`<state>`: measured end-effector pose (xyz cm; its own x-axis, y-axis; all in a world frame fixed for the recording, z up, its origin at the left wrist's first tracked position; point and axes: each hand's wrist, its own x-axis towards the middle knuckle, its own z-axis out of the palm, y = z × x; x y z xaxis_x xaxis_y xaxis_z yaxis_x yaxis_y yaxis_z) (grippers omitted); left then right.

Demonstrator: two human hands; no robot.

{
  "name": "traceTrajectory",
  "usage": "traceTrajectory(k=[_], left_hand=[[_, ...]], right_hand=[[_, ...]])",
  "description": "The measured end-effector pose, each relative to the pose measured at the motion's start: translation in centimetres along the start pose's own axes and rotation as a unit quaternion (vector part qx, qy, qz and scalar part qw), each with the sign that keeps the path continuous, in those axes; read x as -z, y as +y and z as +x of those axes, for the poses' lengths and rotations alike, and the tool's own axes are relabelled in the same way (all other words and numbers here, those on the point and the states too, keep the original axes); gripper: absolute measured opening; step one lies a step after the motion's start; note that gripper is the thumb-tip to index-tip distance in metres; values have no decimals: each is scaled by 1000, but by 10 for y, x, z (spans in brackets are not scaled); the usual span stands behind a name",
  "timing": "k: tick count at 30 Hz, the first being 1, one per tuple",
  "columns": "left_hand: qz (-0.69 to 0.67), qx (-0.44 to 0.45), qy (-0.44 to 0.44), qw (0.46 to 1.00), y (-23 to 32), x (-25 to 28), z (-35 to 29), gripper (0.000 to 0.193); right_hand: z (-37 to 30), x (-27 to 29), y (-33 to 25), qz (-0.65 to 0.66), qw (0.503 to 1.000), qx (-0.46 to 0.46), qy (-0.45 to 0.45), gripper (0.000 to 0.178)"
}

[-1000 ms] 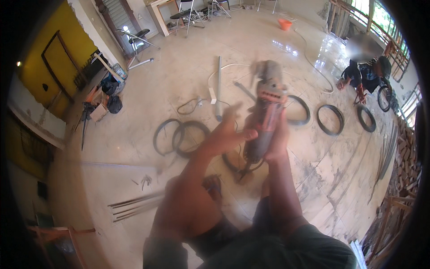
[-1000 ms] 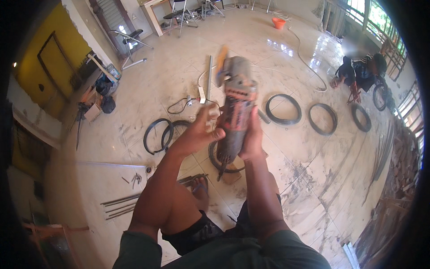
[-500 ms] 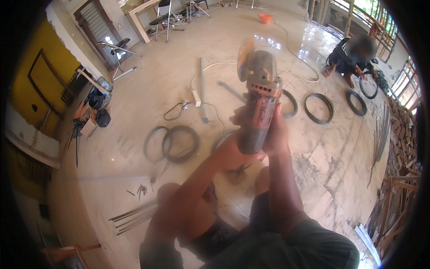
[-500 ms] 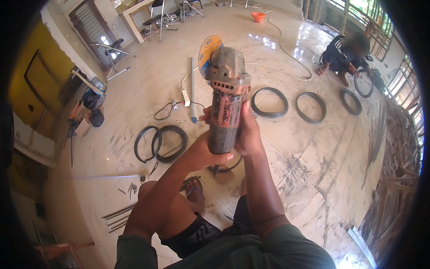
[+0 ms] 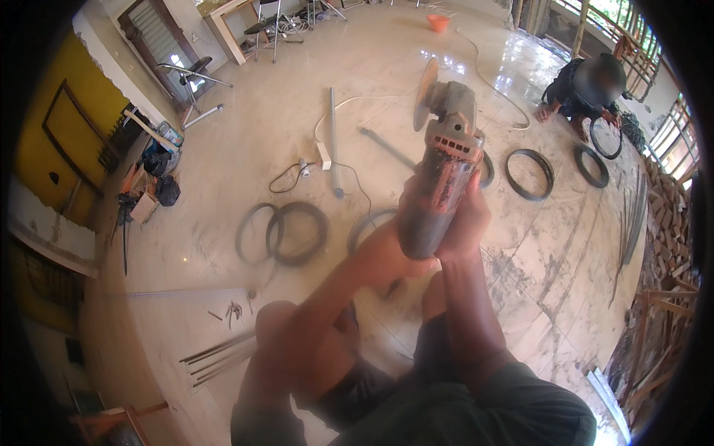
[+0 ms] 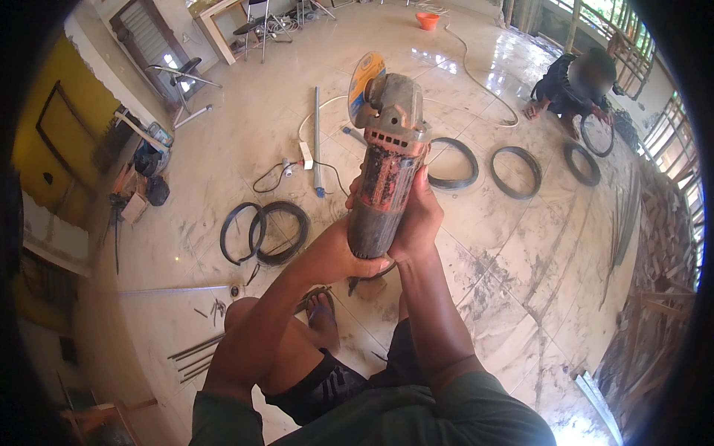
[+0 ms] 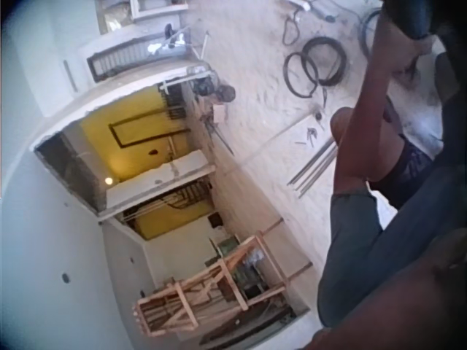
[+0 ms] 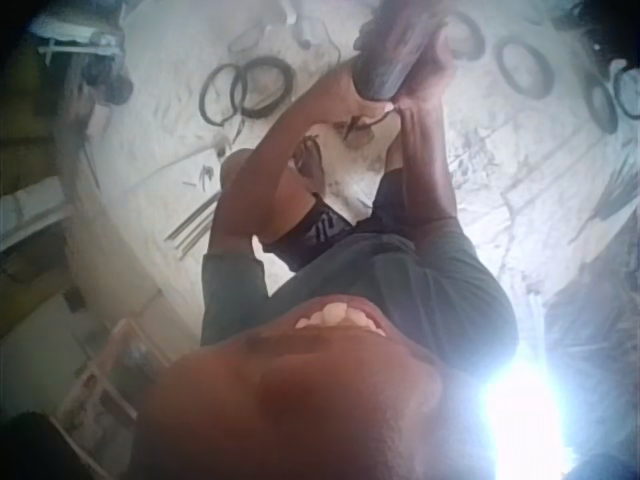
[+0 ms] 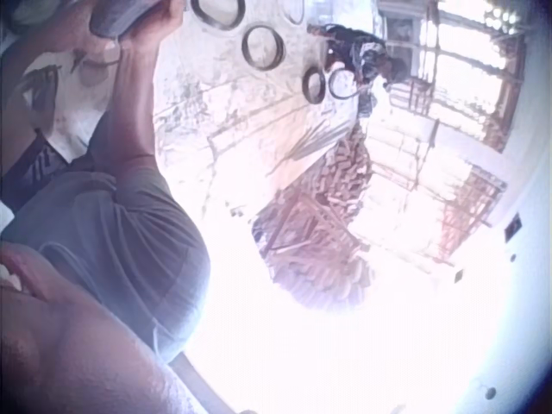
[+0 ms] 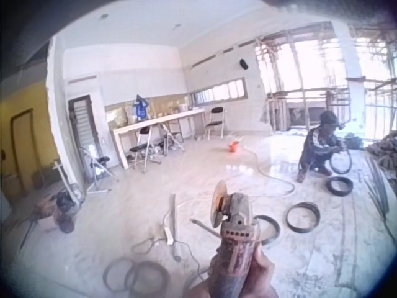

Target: The person sits on the floor and uses an angle grinder to cut a circular metal ring into two halves. The person holds the ring steady with one hand while operating the grinder with the other, producing sparks during the cut.

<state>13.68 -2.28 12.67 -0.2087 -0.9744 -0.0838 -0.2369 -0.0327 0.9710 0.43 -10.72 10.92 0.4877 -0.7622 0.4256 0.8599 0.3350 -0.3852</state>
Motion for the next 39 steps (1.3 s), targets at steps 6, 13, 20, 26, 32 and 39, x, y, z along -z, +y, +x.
traceTrajectory(k=[6,13,20,26,32,39], left_hand=[[-35,-21,1,999,-6,5,-1,57],[-130,-13,-62,989,-19,15,-4,37],[-95,-7,-58,994,-12,20,-6,45],[-68,-5,-64,996,-7,14,-7,60],[-34,8,-69,997,-1,8,-7,67],[-50,-34,-63,996,-2,-2,-3,63]], right_hand=[[-1,4,3,17,999,-41,11,80],[-6,-5,6,-60,993,-70,71,82],[-5,2,7,-67,997,-39,28,88],[-8,4,6,-34,999,-22,34,93],[-15,-12,6,33,995,3,94,86],[-15,-8,-6,-3,996,-8,89,81]])
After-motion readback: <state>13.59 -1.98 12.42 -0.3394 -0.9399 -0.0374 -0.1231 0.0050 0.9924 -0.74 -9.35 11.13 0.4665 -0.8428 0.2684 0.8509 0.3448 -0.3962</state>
